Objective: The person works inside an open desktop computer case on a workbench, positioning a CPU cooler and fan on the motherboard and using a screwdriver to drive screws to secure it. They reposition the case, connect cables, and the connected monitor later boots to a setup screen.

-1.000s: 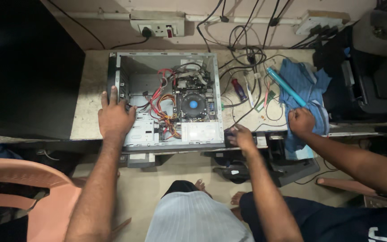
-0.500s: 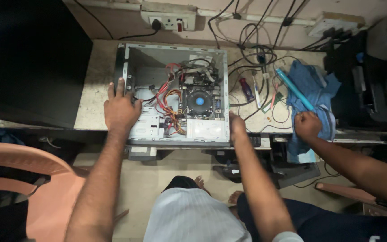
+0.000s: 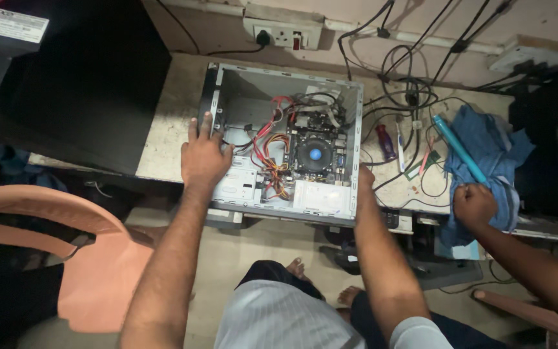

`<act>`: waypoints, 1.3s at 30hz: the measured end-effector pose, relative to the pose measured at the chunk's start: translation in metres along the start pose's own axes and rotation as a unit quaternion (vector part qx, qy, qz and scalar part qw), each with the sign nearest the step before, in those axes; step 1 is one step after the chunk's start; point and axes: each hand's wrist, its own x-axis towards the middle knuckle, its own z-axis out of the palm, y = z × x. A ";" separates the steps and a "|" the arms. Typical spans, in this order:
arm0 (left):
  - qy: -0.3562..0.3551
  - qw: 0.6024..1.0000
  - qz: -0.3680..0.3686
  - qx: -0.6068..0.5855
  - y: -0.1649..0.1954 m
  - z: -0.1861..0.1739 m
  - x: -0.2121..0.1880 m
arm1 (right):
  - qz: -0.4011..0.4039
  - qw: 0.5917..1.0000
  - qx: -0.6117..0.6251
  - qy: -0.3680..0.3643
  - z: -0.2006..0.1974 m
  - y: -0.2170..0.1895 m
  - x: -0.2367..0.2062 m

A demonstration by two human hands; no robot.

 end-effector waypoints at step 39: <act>-0.038 0.998 0.013 -0.039 -0.026 0.026 0.005 | -0.080 0.926 -0.341 0.140 -0.072 -0.042 0.031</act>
